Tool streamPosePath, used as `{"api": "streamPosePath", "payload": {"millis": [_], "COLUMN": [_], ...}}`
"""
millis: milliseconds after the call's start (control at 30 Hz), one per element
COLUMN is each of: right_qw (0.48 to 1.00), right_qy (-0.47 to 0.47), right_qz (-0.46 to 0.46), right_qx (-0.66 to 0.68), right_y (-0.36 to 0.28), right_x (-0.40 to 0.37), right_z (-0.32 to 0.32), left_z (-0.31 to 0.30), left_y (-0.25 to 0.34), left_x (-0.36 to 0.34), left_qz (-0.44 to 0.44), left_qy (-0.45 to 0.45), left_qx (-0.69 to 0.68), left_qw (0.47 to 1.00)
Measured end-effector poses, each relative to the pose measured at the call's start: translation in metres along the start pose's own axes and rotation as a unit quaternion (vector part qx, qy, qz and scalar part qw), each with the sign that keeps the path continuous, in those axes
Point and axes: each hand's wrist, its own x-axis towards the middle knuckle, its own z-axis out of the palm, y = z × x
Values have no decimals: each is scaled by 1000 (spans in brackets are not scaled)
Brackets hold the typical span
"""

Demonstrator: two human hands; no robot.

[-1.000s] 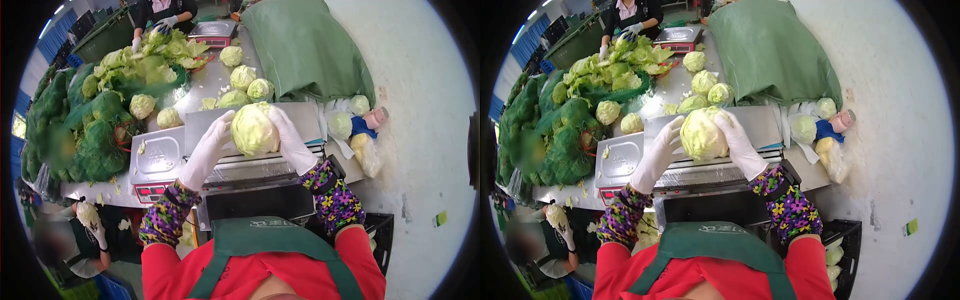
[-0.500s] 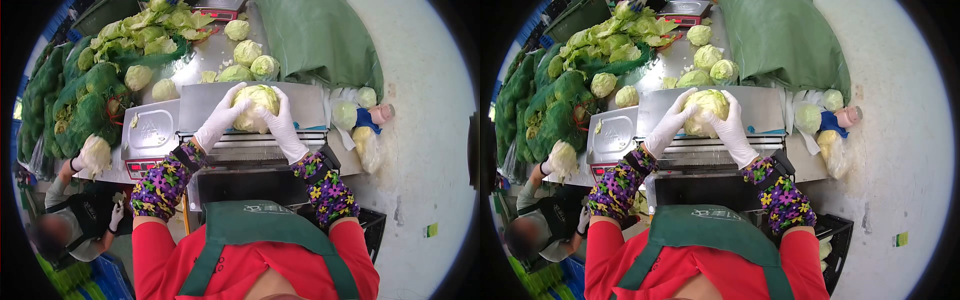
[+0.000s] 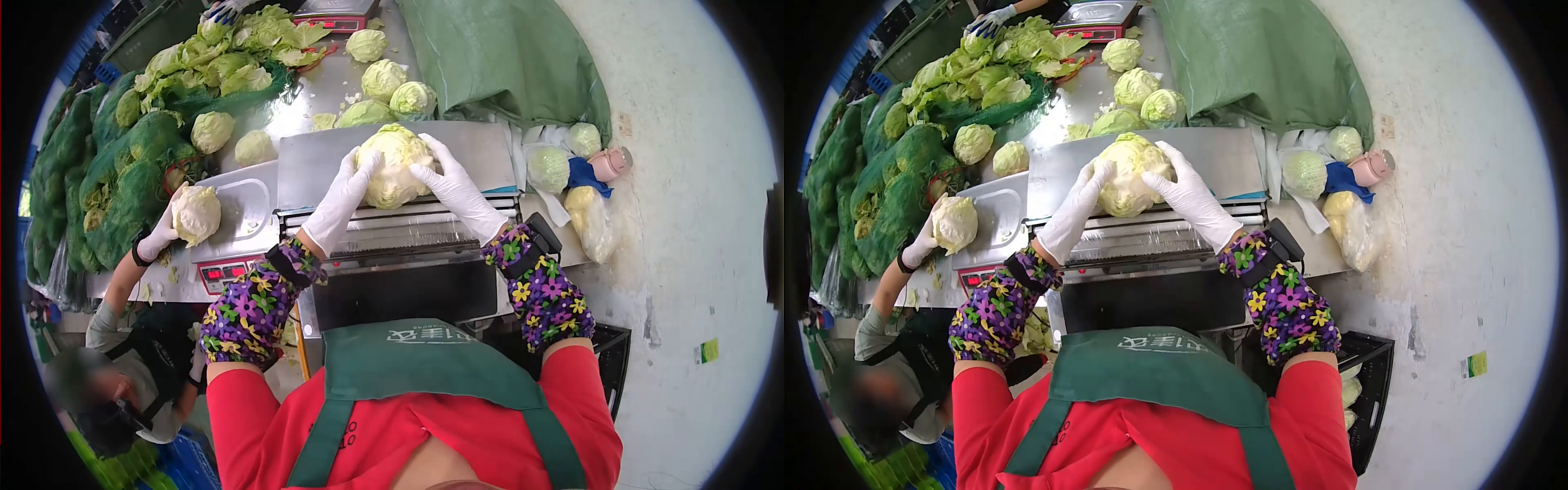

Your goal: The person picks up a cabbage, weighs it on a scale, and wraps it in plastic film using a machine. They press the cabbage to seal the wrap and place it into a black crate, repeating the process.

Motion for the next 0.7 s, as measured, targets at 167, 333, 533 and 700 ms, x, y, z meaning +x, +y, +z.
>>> {"api": "streamPosePath", "payload": {"millis": [167,333,533,700], "right_qw": [967,712,608,886], "right_qy": [33,-110,-231,-122], "right_qz": [-41,-216,-305,-229], "right_qx": [-248,-659,-696,-385], "right_y": [-22,-40,-17,29], "right_x": [-38,-80,-63,-68], "right_z": [-47,-131,-113,-92], "left_z": [-45,-127,-97,-73], "left_y": [7,21,18,-13], "left_x": [-43,-95,-72,-61], "left_qz": [162,301,244,311], "left_qy": [58,-31,-120,-146], "left_qx": [226,789,850,635], "left_qw": [959,534,452,692]}}
